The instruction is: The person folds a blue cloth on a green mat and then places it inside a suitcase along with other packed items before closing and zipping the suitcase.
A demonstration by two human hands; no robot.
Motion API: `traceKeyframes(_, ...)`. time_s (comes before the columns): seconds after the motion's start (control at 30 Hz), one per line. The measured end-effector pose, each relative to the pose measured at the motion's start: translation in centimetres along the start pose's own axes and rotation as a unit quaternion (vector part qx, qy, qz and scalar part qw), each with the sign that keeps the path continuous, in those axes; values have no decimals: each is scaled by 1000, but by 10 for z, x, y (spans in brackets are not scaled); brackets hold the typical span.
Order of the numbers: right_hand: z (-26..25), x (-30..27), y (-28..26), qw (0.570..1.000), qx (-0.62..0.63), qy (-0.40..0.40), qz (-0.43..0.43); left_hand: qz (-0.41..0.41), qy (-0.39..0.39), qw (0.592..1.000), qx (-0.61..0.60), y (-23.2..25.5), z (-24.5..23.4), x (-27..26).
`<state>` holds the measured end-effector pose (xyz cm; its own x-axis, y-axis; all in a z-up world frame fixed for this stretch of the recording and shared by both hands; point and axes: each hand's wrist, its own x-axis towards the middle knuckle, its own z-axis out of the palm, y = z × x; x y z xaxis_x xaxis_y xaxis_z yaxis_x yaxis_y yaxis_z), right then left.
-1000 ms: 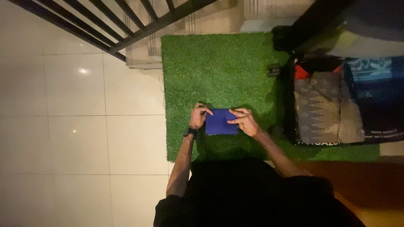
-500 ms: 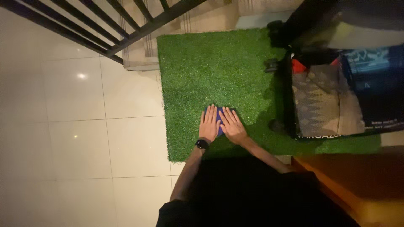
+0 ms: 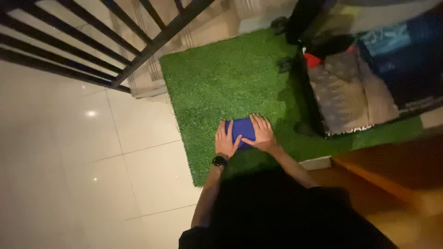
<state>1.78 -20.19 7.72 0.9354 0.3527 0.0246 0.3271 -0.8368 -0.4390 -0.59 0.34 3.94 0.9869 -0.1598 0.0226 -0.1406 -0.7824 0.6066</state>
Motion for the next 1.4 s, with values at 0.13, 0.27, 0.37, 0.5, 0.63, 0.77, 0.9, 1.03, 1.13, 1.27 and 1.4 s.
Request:
traceKeyframes(0.13,2,7,19,996,-11,-79,34,-77,-75,987,-118,-2,-25,15)
traceKeyframes(0.27,26,-16,31,979,124,-99,126,-131,-107,972,-166,-29,1,19)
traceKeyframes(0.37,41,-30,49,929,342,-48,133,-160,-169,903,-362,-45,28,13)
traceKeyframes(0.5,48,-48,60,839,458,-171,239,-114,-74,886,-444,-31,27,-15)
traceKeyframes(0.63,21,-50,55,836,469,-188,216,-169,2,859,-483,8,-2,-21)
traceKeyframes(0.77,-39,-40,40,777,564,-123,251,-222,47,829,-510,45,-16,1)
traceKeyframes(0.9,-107,-29,61,845,467,5,263,-312,-68,639,-700,105,-14,26)
traceKeyframes(1.03,-190,-29,107,820,510,19,259,-221,-80,725,-647,198,1,73)
traceKeyframes(1.13,-247,-38,145,723,579,35,376,-199,-68,822,-529,261,19,113)
traceKeyframes(1.27,-306,-46,199,792,575,45,202,-135,1,873,-468,323,62,160)
traceKeyframes(1.4,-357,-39,259,769,559,37,307,-137,-4,862,-488,377,102,204)
